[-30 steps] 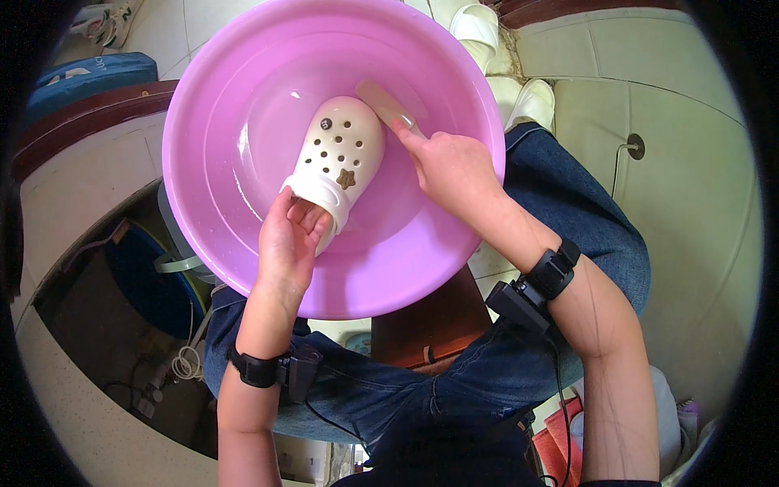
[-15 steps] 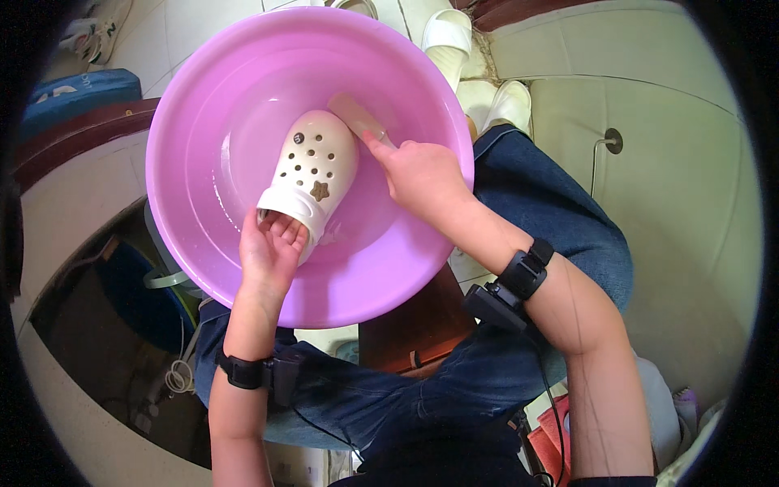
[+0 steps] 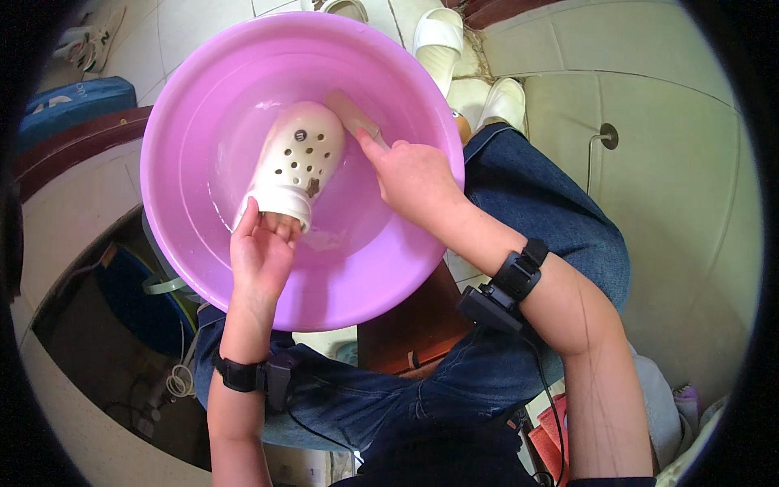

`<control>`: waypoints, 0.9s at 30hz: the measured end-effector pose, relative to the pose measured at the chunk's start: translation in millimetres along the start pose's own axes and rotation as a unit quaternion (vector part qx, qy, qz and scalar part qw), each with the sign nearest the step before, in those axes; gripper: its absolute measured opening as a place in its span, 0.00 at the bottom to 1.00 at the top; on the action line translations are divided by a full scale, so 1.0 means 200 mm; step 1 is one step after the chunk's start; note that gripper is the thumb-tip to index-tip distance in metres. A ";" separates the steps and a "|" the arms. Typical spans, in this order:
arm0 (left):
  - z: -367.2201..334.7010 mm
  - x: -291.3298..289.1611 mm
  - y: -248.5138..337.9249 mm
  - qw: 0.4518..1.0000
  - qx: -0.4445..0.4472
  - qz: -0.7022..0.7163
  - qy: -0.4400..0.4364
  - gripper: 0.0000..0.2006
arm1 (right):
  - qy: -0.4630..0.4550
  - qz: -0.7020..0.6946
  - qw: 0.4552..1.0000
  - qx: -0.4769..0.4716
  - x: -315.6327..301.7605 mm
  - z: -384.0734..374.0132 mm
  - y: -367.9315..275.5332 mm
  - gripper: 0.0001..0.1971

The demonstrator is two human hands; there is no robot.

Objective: The recorder washes a white shoe using a wooden brush in a pink basin filled with water.

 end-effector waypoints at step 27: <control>0.09 0.08 0.04 0.966 0.188 -0.175 -0.019 0.22 | -0.137 0.011 0.990 0.038 0.04 0.02 -0.01 0.27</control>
Point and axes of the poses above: each hand's wrist, its own z-axis away from the middle knuckle, its own x-axis out of the palm, y = z × x, the point moved 2 cm from there along -z, towards the middle knuckle, and after that the axes turned 1 degree about z, right-handed, at the moved point
